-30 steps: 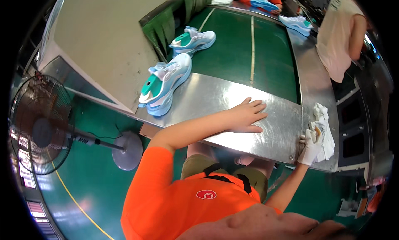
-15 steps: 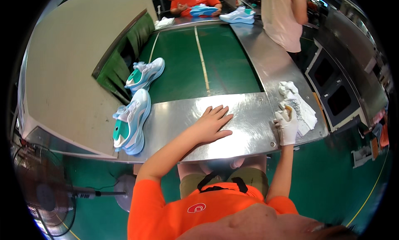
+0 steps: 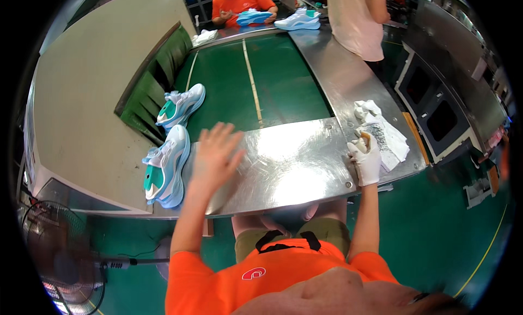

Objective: The person prepares a syringe by drawing liquid from a container and wiping the tip. They then pick up a light blue and white sneaker and apply the liquid substance from the syringe into the seams and crevices of the shoe's sole and upper. The person rotates the shoe to access different areas while applying the substance.

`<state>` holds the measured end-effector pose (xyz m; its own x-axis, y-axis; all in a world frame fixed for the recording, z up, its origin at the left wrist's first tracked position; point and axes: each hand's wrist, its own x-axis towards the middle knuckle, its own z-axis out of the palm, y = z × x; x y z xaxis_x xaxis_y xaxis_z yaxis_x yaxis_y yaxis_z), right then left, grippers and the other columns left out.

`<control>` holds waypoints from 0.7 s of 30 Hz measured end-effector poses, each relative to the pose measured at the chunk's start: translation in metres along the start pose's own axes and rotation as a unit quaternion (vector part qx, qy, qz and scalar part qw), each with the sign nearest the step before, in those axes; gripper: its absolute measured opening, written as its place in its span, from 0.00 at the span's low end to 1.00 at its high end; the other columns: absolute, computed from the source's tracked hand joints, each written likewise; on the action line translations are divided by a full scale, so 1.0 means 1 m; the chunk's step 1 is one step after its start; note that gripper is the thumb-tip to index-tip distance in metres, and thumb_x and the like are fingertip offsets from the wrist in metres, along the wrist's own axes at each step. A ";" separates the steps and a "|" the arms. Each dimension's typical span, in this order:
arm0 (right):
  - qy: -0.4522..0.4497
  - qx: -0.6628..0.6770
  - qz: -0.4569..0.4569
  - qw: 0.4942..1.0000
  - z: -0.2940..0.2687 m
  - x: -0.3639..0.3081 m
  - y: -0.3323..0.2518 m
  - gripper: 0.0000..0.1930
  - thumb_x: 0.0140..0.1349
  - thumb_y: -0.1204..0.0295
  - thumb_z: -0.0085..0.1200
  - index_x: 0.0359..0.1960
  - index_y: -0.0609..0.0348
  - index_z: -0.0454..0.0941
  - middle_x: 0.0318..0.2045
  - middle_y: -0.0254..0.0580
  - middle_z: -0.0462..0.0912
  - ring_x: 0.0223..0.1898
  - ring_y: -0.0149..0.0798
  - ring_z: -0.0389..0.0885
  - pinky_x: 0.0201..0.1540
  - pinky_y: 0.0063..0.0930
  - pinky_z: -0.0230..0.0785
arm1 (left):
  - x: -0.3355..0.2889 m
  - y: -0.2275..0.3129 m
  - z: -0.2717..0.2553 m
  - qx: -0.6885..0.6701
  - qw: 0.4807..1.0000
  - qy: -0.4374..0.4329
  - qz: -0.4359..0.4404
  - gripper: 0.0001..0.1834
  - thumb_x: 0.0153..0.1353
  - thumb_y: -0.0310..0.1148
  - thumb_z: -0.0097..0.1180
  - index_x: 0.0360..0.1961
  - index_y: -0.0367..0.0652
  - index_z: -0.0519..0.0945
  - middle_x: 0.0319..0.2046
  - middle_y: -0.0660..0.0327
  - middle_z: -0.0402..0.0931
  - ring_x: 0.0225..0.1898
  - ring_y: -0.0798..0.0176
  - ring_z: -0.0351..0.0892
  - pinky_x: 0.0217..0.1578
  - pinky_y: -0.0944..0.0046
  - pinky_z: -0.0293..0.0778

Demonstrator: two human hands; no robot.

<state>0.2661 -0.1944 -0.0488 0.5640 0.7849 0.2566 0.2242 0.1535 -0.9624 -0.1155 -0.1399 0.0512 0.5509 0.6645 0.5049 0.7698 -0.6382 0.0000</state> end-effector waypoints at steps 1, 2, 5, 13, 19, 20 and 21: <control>-0.002 -0.001 0.012 1.000 -0.001 -0.002 -0.006 0.26 0.51 0.73 0.68 0.52 0.60 0.74 0.35 0.36 0.80 0.33 0.27 0.77 0.33 0.20 0.71 | -0.007 -0.011 -0.018 0.011 0.999 0.019 -0.041 0.22 0.60 0.38 0.60 0.55 0.46 0.78 0.59 0.51 0.72 0.65 0.43 0.64 0.65 0.44 0.57; -0.005 -0.002 0.025 1.000 0.000 -0.004 -0.012 0.26 0.51 0.73 0.68 0.52 0.61 0.74 0.35 0.36 0.80 0.33 0.27 0.76 0.34 0.20 0.71 | -0.017 -0.022 -0.035 0.064 0.995 0.026 -0.077 0.21 0.62 0.37 0.58 0.56 0.46 0.78 0.60 0.51 0.72 0.65 0.43 0.64 0.65 0.44 0.58; -0.012 -0.032 -0.003 0.999 0.006 -0.003 -0.011 0.26 0.50 0.71 0.69 0.52 0.61 0.75 0.35 0.37 0.81 0.34 0.28 0.77 0.37 0.23 0.72 | -0.053 -0.058 -0.089 0.117 0.982 0.034 -0.141 0.19 0.63 0.29 0.55 0.56 0.43 0.76 0.60 0.50 0.71 0.65 0.44 0.64 0.63 0.51 0.62; -0.008 -0.066 -0.013 0.998 0.006 -0.003 -0.011 0.27 0.49 0.69 0.69 0.52 0.62 0.75 0.37 0.40 0.81 0.37 0.32 0.79 0.44 0.25 0.72 | -0.099 -0.122 -0.141 0.078 0.965 -0.076 -0.239 0.20 0.66 0.28 0.50 0.59 0.42 0.74 0.56 0.47 0.74 0.61 0.43 0.70 0.60 0.53 0.65; -0.008 -0.061 -0.014 0.998 0.006 -0.006 -0.011 0.27 0.49 0.69 0.69 0.52 0.62 0.75 0.37 0.42 0.81 0.37 0.33 0.78 0.45 0.27 0.72 | -0.100 -0.145 -0.111 -0.115 0.918 -0.058 -0.376 0.24 0.70 0.40 0.48 0.64 0.42 0.70 0.55 0.45 0.75 0.57 0.51 0.75 0.57 0.59 0.67; -0.008 -0.059 -0.014 0.998 0.005 -0.006 -0.013 0.27 0.49 0.69 0.69 0.51 0.62 0.75 0.37 0.42 0.81 0.37 0.33 0.78 0.45 0.27 0.72 | -0.100 -0.154 -0.107 -0.121 0.915 -0.067 -0.379 0.24 0.71 0.40 0.48 0.64 0.42 0.69 0.55 0.45 0.75 0.56 0.54 0.75 0.57 0.60 0.68; -0.003 -0.043 -0.013 0.999 0.004 -0.005 -0.007 0.27 0.49 0.69 0.69 0.51 0.61 0.75 0.37 0.42 0.81 0.37 0.34 0.78 0.44 0.27 0.72 | -0.098 -0.162 -0.103 -0.148 0.909 -0.062 -0.386 0.25 0.70 0.41 0.50 0.64 0.41 0.70 0.54 0.46 0.76 0.55 0.54 0.76 0.55 0.60 0.69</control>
<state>0.2588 -0.1971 -0.0438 0.5527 0.7848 0.2802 0.3053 0.1221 -0.9444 -0.3278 -0.1417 0.0904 -0.0694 0.9855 0.1547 0.8324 -0.0282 0.5534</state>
